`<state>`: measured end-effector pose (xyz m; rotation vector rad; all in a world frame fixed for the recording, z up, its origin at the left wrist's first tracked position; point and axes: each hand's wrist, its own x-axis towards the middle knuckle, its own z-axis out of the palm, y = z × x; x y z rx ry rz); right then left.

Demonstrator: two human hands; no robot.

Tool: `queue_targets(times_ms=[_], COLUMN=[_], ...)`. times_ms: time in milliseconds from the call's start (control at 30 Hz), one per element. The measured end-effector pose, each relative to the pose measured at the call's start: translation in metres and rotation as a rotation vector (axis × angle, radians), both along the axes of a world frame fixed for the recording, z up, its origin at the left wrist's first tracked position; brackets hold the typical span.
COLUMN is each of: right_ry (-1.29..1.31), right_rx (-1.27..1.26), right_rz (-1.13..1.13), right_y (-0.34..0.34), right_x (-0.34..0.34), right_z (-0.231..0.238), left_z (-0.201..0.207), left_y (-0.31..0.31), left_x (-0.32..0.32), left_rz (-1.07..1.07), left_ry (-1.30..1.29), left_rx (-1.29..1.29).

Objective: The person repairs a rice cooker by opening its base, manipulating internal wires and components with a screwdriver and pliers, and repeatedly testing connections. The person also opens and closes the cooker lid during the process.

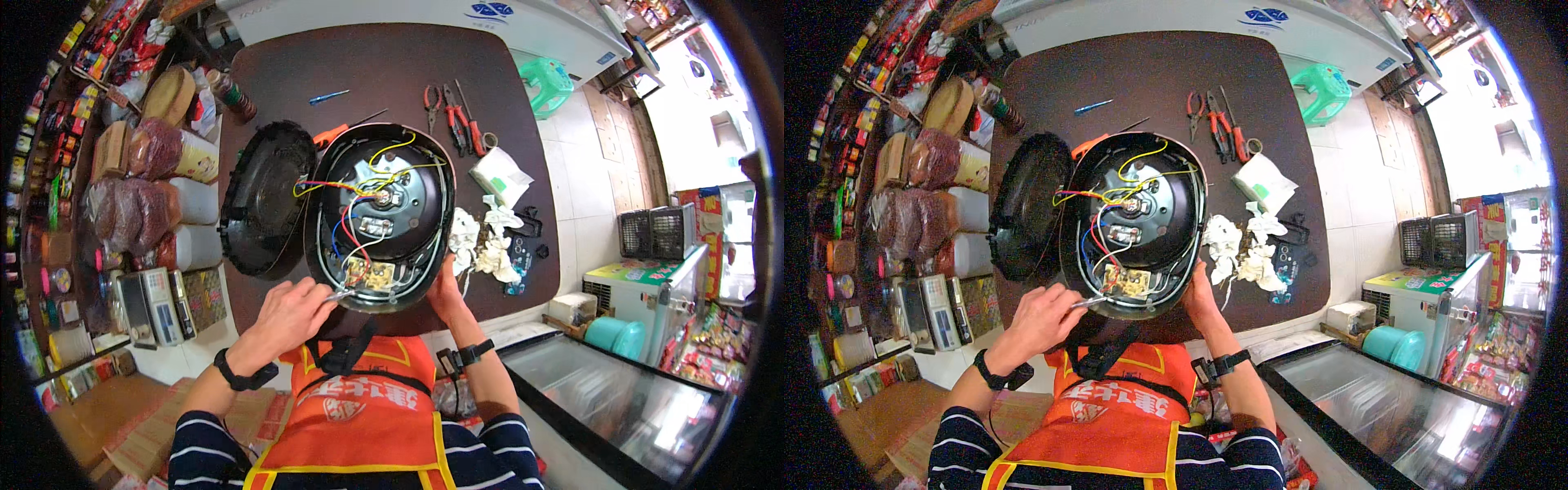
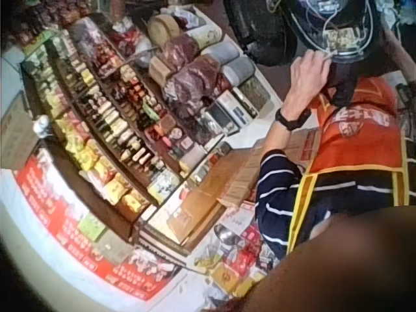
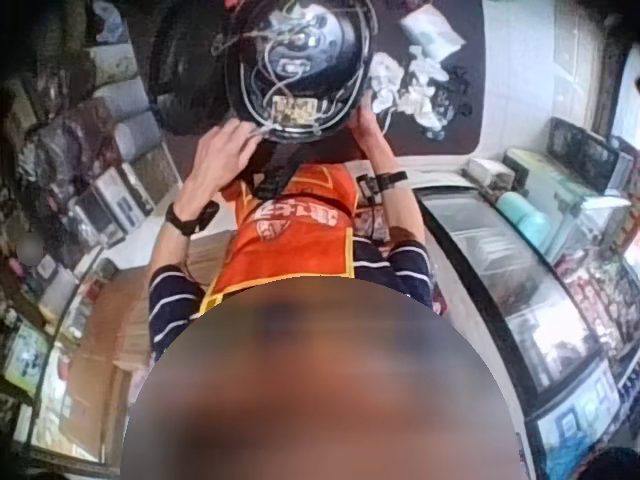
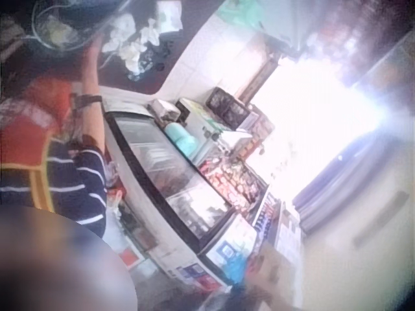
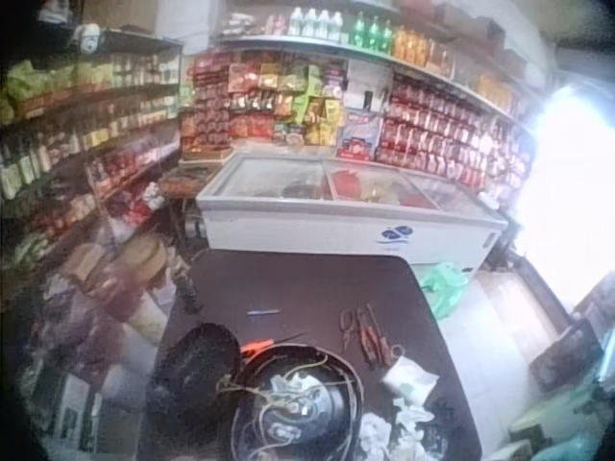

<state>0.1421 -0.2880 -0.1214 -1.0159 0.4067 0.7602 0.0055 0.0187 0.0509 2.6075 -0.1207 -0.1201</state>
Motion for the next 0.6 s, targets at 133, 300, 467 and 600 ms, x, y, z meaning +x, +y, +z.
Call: queue_targets(times_ms=[133, 300, 467, 600], right_ry=[-0.162, -0.307, -0.401, -0.430], right_rx=[0.024, -0.016, -0.140, -0.060], right_rz=[0.077, 0.162, 0.204, 0.275], right_y=[-0.004, -0.013, -0.016, -0.017], right_x=[0.009, 0.020, 0.038, 0.061], right_z=[0.011, -0.001, 0.003, 0.026], left_z=[0.010, 0.021, 0.031, 0.037], left_y=[0.006, 0.011, 0.023, 0.037], left_x=[0.005, 0.012, 0.024, 0.042], left_rz=[0.035, 0.038, 0.170, 0.253], left_ry=[0.037, 0.054, 0.017, -0.049], left_rx=[-0.090, -0.232, -0.432, -0.467])
